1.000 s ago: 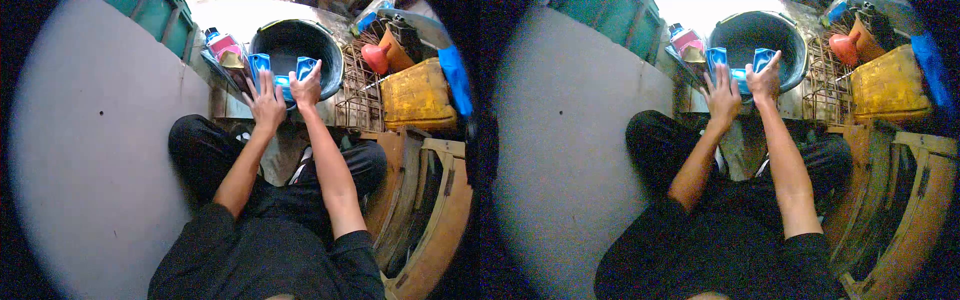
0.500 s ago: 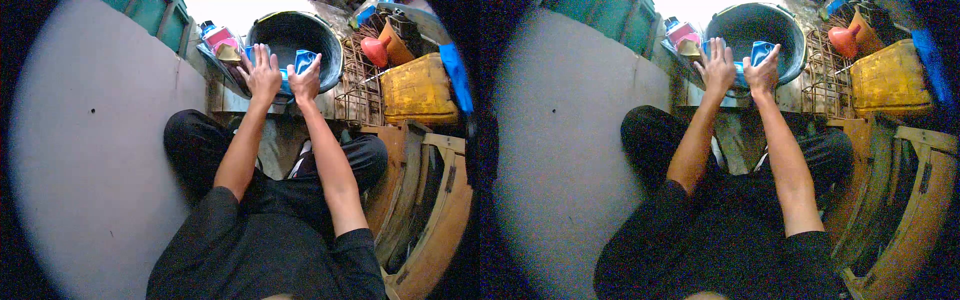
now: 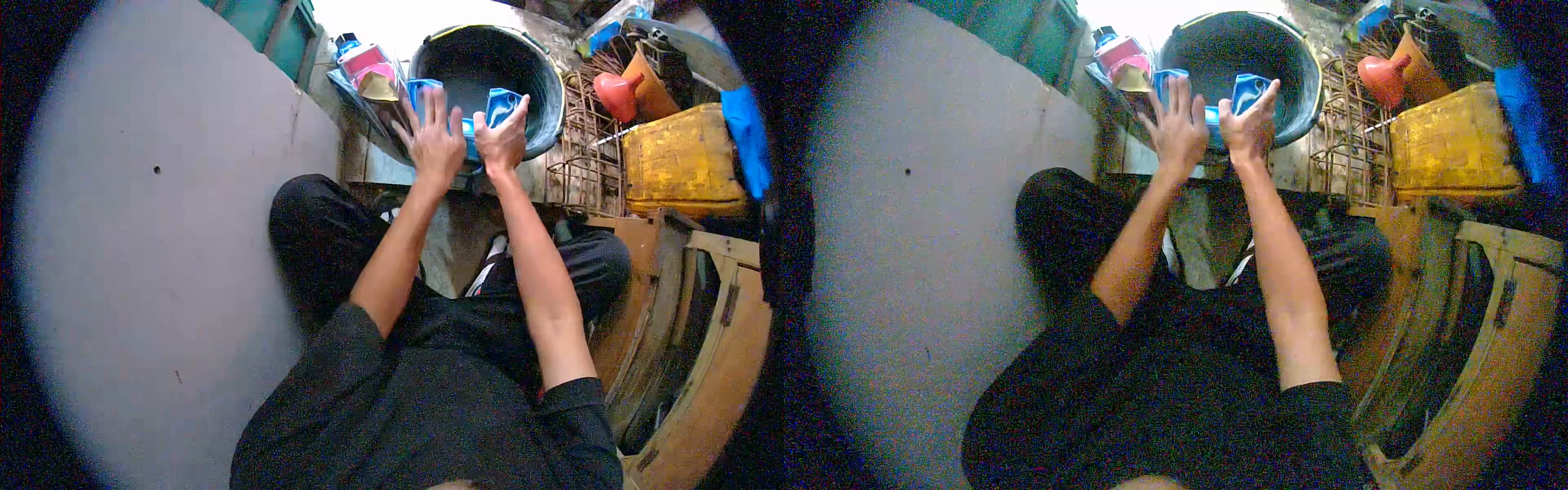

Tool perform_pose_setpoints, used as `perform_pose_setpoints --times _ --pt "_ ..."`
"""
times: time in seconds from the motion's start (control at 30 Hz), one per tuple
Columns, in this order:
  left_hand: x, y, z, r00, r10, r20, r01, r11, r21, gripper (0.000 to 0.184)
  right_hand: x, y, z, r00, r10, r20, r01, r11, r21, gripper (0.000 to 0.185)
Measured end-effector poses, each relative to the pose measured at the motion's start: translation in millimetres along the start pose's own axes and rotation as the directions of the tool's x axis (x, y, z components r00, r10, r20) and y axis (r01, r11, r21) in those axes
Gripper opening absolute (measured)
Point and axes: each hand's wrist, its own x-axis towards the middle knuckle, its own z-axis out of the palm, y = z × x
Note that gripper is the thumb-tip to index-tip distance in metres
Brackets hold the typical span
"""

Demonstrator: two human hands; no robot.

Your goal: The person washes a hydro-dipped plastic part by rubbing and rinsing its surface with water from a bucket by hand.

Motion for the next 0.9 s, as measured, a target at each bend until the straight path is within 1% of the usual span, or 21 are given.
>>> perform_pose_setpoints --times 0.03,0.1,0.13,0.2,0.23,0.3,0.33,0.37,0.43,0.47,0.5,0.57,0.6,0.63,0.7,0.73,0.77,0.83,0.87,0.9 --pt "-19 -1 1 1.000 0.016 -0.002 -0.016 1.000 -0.018 0.064 1 0 1 1.000 0.009 0.010 -0.009 1.000 0.010 0.102" --pt "-49 -1 -1 0.997 0.018 0.071 -0.021 0.999 0.032 0.066 0 3 4 1.000 -0.004 -0.011 0.004 1.000 0.008 0.102" --pt "-46 -2 1 0.997 0.017 0.077 -0.020 0.999 0.031 0.066 -1 4 5 0.999 -0.021 -0.031 0.022 1.000 0.020 0.102" --pt "-21 -2 7 0.998 0.038 -0.053 -0.038 0.999 -0.012 0.066 1 7 8 0.998 -0.044 -0.053 0.046 0.998 0.032 0.103" --pt "-3 2 5 0.998 0.013 -0.062 -0.014 1.000 -0.016 0.065 -2 6 6 0.998 -0.044 -0.045 0.045 0.999 0.028 0.103" --pt "21 7 -1 0.998 -0.022 -0.066 0.017 0.997 -0.073 0.065 -2 -1 1 1.000 0.001 -0.011 -0.001 0.999 0.033 0.104" --pt "20 5 2 0.997 -0.017 -0.075 0.011 0.997 -0.073 0.065 -1 0 4 0.998 -0.042 -0.054 0.044 0.999 0.031 0.103" --pt "13 3 3 0.996 -0.015 -0.084 0.009 0.997 -0.074 0.065 1 -1 3 0.997 -0.049 -0.058 0.051 0.998 0.035 0.103" --pt "-22 -2 4 0.999 0.002 -0.040 -0.003 0.999 -0.039 0.065 1 -7 -5 0.998 0.047 0.044 -0.049 0.998 0.034 0.102" --pt "-35 0 -2 0.999 -0.035 0.039 0.036 0.999 -0.035 0.066 1 2 5 0.997 -0.044 -0.057 0.045 0.999 0.018 0.102" --pt "-33 -1 -3 0.999 -0.033 0.042 0.034 0.999 -0.036 0.066 1 1 5 0.997 -0.041 -0.058 0.042 0.999 0.016 0.102" --pt "-19 -1 0 1.000 -0.015 -0.024 0.013 0.998 -0.059 0.065 -1 1 3 0.999 -0.029 -0.036 0.030 0.999 0.033 0.102" --pt "-1 2 1 0.998 -0.033 -0.061 0.029 0.998 -0.059 0.064 0 9 11 0.992 -0.088 -0.085 0.091 0.995 0.034 0.102" --pt "15 8 -5 0.996 -0.040 -0.080 0.031 0.994 -0.108 0.064 -1 10 12 0.993 -0.087 -0.079 0.089 0.996 0.027 0.102" --pt "29 9 -9 0.997 -0.068 -0.039 0.062 0.990 -0.128 0.065 -1 6 10 0.993 -0.079 -0.087 0.083 0.996 0.040 0.104" --pt "22 5 -5 0.998 -0.037 -0.054 0.032 0.995 -0.090 0.065 -2 2 6 0.999 -0.018 -0.031 0.019 0.999 0.028 0.105" --pt "7 1 -2 0.998 -0.003 -0.069 -0.001 0.999 -0.051 0.065 -1 3 4 0.999 -0.034 -0.023 0.035 0.998 0.049 0.105" --pt "-28 1 -8 0.998 -0.050 0.048 0.054 0.995 -0.083 0.067 -1 3 6 0.999 -0.042 -0.031 0.043 0.998 0.050 0.104" --pt "-33 2 -10 0.995 -0.058 0.075 0.065 0.994 -0.084 0.067 -1 7 9 0.991 -0.105 -0.086 0.108 0.993 0.036 0.104" --pt "-35 2 -11 0.992 -0.070 0.104 0.079 0.993 -0.086 0.067 -1 6 8 0.991 -0.102 -0.087 0.106 0.994 0.034 0.104"
